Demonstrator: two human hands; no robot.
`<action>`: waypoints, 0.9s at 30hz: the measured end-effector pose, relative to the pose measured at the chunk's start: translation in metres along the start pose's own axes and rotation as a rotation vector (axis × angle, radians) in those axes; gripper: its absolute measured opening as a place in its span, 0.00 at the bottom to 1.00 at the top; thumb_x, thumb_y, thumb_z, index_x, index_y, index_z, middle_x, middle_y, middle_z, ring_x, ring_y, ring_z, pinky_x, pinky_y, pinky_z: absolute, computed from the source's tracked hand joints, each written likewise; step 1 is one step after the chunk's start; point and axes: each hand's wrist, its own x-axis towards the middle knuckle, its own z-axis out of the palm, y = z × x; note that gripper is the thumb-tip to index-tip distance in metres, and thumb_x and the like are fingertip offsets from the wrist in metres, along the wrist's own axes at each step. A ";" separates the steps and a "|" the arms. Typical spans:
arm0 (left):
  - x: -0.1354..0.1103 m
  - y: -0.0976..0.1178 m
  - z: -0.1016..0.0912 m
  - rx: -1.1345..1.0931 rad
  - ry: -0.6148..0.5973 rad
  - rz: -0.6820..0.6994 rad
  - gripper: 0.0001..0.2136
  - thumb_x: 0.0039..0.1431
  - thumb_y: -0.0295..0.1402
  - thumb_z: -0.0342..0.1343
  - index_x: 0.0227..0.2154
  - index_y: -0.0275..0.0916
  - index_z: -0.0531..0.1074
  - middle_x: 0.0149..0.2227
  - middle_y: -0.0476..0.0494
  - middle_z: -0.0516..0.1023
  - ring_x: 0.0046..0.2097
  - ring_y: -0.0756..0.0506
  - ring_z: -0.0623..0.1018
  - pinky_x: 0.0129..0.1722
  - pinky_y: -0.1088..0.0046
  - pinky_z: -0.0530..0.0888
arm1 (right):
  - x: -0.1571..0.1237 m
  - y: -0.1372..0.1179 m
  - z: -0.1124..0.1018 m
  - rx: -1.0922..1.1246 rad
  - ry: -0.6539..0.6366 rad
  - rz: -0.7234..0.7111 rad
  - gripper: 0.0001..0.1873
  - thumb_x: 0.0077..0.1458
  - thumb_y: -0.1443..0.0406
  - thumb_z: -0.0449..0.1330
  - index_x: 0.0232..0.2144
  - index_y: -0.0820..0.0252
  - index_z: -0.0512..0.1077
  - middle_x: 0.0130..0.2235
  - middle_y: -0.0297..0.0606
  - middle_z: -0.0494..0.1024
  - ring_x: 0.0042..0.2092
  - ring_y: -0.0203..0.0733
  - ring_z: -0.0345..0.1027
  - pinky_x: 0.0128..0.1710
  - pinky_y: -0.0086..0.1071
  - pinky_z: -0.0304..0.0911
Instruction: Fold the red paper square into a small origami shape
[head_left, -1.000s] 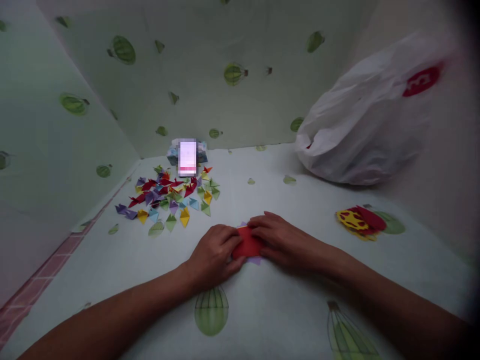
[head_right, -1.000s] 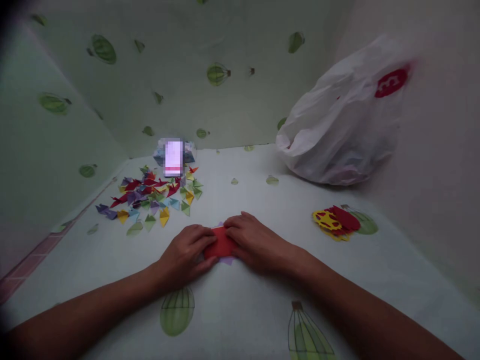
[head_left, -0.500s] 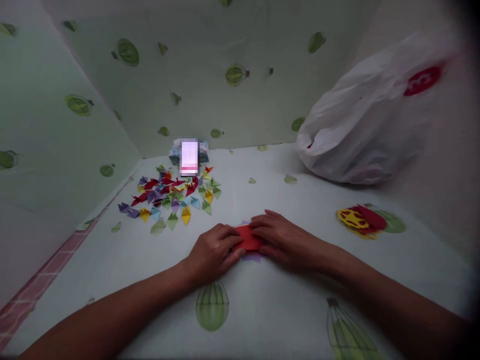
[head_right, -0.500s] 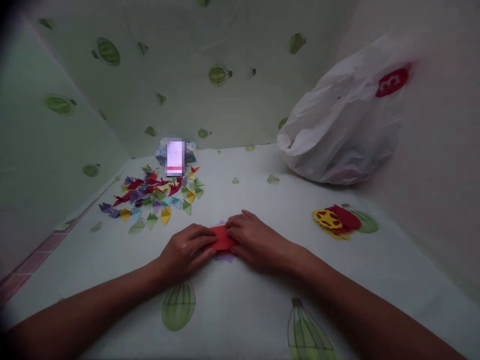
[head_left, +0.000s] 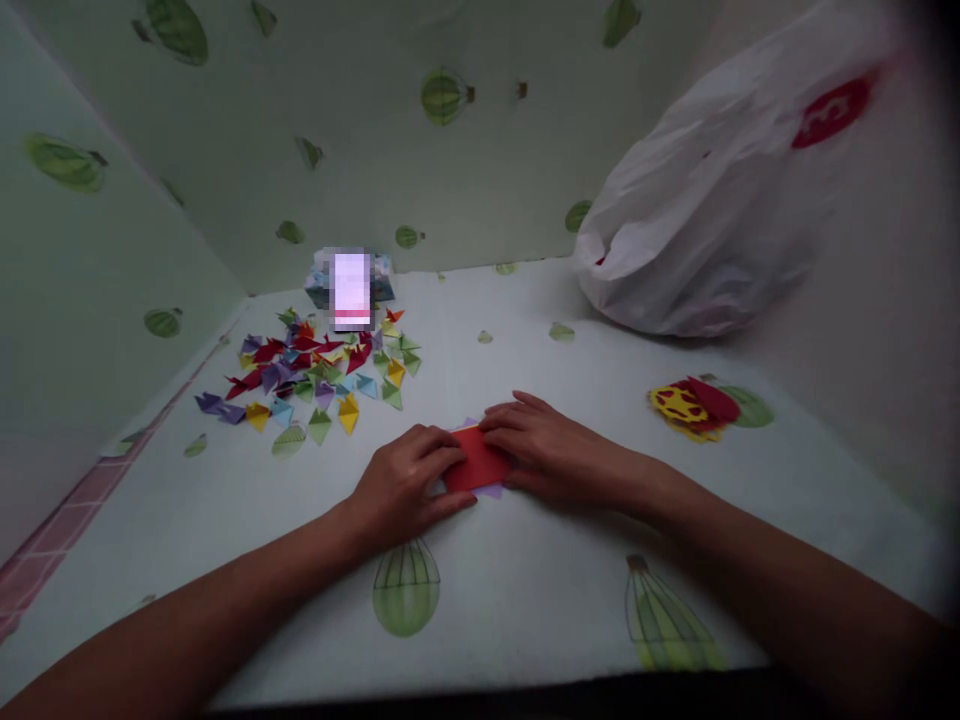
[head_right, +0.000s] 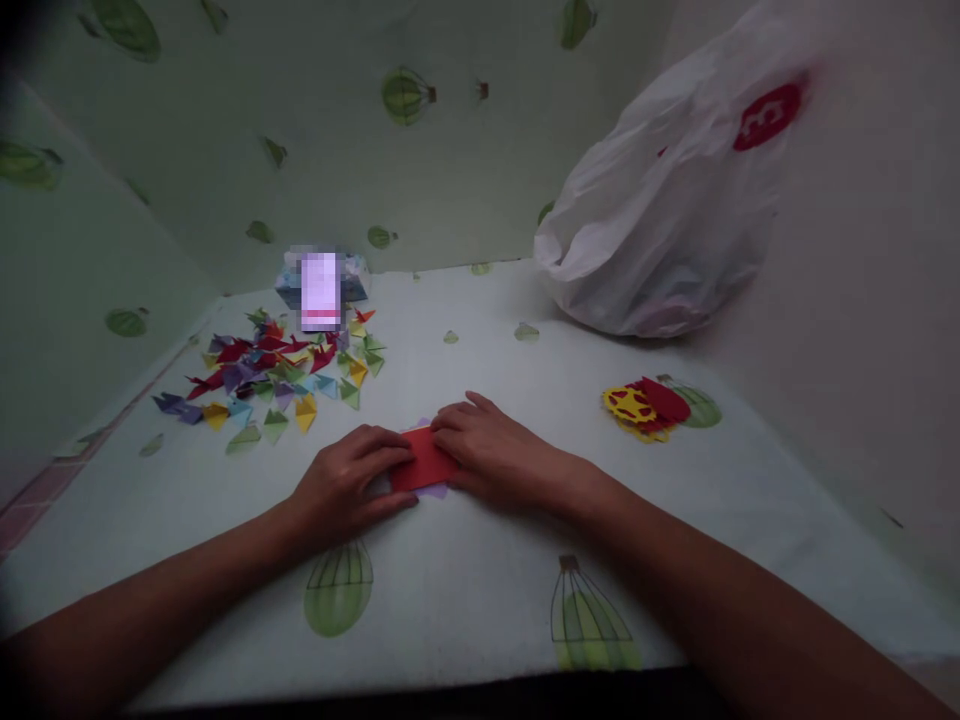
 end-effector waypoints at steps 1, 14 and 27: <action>0.000 0.001 0.000 0.015 -0.012 0.004 0.14 0.57 0.39 0.62 0.43 0.37 0.75 0.43 0.36 0.79 0.43 0.40 0.78 0.40 0.61 0.79 | 0.000 -0.001 0.000 0.007 0.004 0.003 0.09 0.61 0.64 0.60 0.44 0.59 0.75 0.50 0.46 0.76 0.55 0.50 0.67 0.64 0.54 0.48; 0.000 0.000 -0.001 -0.134 0.055 -0.067 0.07 0.63 0.28 0.55 0.38 0.38 0.79 0.40 0.40 0.81 0.41 0.44 0.79 0.41 0.65 0.78 | 0.002 -0.001 -0.004 0.045 -0.024 -0.008 0.06 0.61 0.64 0.60 0.38 0.62 0.75 0.47 0.47 0.77 0.49 0.50 0.70 0.58 0.52 0.55; 0.004 0.006 -0.008 -0.714 0.166 -0.650 0.09 0.61 0.36 0.57 0.30 0.36 0.73 0.27 0.49 0.75 0.29 0.50 0.72 0.29 0.76 0.69 | 0.006 -0.003 0.005 0.852 0.265 0.361 0.09 0.56 0.62 0.59 0.27 0.60 0.70 0.26 0.32 0.72 0.29 0.36 0.64 0.31 0.30 0.59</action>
